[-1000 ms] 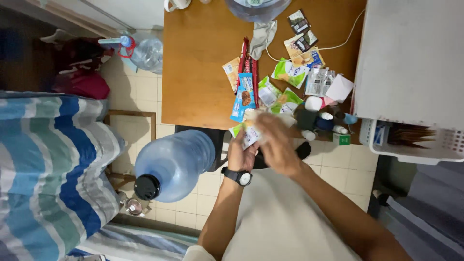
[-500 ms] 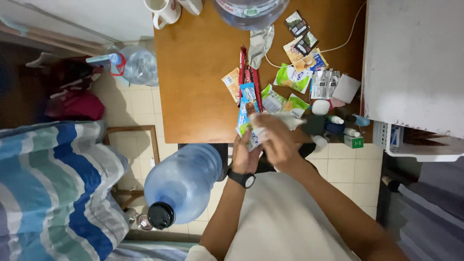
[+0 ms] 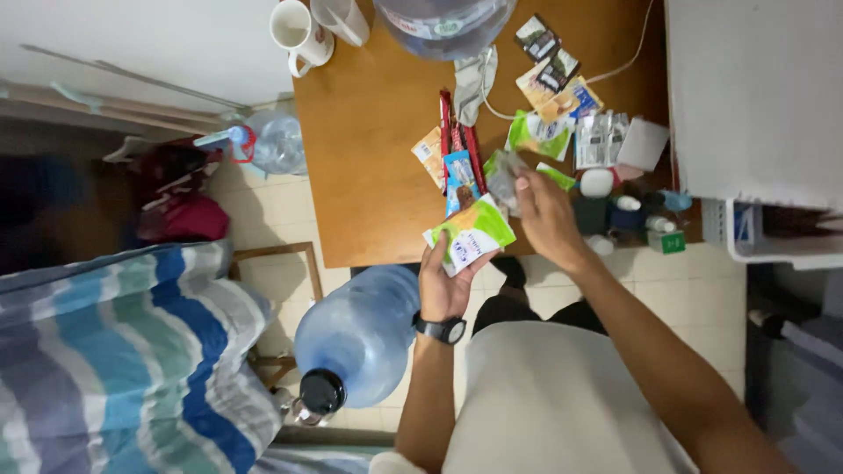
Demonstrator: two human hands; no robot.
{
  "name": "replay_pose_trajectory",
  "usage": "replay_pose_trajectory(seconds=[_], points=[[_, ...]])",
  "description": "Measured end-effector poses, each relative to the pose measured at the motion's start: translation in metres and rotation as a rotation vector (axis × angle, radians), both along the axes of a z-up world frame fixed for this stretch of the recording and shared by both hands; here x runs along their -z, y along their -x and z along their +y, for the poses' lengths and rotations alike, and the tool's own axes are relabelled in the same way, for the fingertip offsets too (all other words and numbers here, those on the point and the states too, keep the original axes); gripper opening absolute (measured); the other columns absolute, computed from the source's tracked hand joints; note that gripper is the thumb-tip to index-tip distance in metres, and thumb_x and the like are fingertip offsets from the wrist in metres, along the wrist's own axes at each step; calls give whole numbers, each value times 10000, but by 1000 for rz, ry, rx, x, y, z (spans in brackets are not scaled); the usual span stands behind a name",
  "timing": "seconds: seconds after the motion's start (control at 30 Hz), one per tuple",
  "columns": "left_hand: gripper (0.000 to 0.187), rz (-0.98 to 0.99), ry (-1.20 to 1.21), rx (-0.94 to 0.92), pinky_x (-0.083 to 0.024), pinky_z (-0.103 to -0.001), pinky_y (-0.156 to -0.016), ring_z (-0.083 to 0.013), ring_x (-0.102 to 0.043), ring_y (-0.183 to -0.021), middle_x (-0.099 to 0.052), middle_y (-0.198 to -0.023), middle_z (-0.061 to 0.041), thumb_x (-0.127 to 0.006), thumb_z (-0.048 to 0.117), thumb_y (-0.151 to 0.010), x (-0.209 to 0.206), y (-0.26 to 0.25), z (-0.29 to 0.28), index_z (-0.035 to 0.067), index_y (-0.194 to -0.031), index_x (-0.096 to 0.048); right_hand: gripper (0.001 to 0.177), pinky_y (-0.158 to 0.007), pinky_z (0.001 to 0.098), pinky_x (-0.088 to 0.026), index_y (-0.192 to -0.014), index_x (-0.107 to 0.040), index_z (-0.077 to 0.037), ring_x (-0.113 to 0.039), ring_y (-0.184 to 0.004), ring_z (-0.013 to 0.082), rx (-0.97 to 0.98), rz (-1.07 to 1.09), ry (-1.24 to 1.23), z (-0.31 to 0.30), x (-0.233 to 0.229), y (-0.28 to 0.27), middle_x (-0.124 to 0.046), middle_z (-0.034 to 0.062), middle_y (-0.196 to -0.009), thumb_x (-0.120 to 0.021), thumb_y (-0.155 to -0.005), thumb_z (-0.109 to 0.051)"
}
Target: Organizing small tea or coffee packets from a pile on a table into a plastic tray.
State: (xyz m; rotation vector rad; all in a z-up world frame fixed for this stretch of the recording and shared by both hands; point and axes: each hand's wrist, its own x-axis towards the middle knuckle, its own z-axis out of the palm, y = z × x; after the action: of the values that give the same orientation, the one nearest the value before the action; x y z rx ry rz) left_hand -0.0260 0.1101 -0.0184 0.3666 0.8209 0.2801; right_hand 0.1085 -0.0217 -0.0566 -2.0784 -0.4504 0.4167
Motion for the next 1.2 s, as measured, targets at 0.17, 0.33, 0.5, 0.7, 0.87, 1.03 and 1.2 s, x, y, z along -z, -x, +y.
replay_pose_trajectory(seconds=[0.17,0.33,0.5,0.7,0.87,1.03,1.2], points=[[383,-30,-134,146,-619,-614,-816,-396,-708,-1019,-688,-1174,-239,-587,297,-1019,-36,7,-42,14,-1278,-576,385,-933,483,-538,-1369,-632,-50,-681,-1084,377,-69,-12,-324,-53,-70,29,-704,208,-1193,-622,-1021,-215],[408,-9,-338,383,-678,-463,-727,-286,-734,-958,-682,-1085,-147,-619,319,-1001,-4,34,-131,40,-1288,-535,436,-893,469,-559,-1266,-713,-36,-706,-1033,352,-222,-55,-420,-156,-93,58,-737,190,-1108,-800,-840,-58],[471,-13,-505,676,-664,-410,-708,-224,-682,-904,-594,-983,-104,-677,318,-969,-22,49,-262,62,-1332,-521,309,-883,497,-549,-1110,-755,-9,-705,-997,333,-130,129,-263,-307,-87,97,-750,207,-1023,-834,-832,-120],[555,-94,-403,887,-640,-485,-746,-320,-690,-960,-608,-1096,-222,-717,332,-954,-39,44,-411,2,-1344,-502,287,-886,398,-551,-1048,-760,-45,-697,-947,172,217,206,-264,-485,-55,146,-791,110,-937,-869,-788,-98],[486,-75,-529,1012,-579,-502,-892,-308,-675,-1050,-673,-1074,-213,-670,365,-991,-11,29,-485,9,-1310,-580,283,-835,345,-541,-1048,-751,-73,-686,-881,155,476,62,-207,-589,-26,158,-755,92,-896,-897,-813,-136],[376,12,-505,955,-570,-507,-892,-309,-699,-976,-690,-1002,-202,-695,254,-963,49,-3,-525,-9,-1217,-608,247,-754,376,-539,-1055,-739,-91,-683,-814,225,621,8,-67,-623,-40,129,-744,151,-914,-876,-863,-167],[529,3,-329,778,-578,-560,-914,-408,-704,-1047,-664,-1082,-289,-697,287,-983,53,-60,-552,-70,-1338,-533,224,-669,423,-531,-1076,-717,-100,-726,-789,354,591,-98,102,-624,-72,73,-763,166,-992,-812,-892,-184]])
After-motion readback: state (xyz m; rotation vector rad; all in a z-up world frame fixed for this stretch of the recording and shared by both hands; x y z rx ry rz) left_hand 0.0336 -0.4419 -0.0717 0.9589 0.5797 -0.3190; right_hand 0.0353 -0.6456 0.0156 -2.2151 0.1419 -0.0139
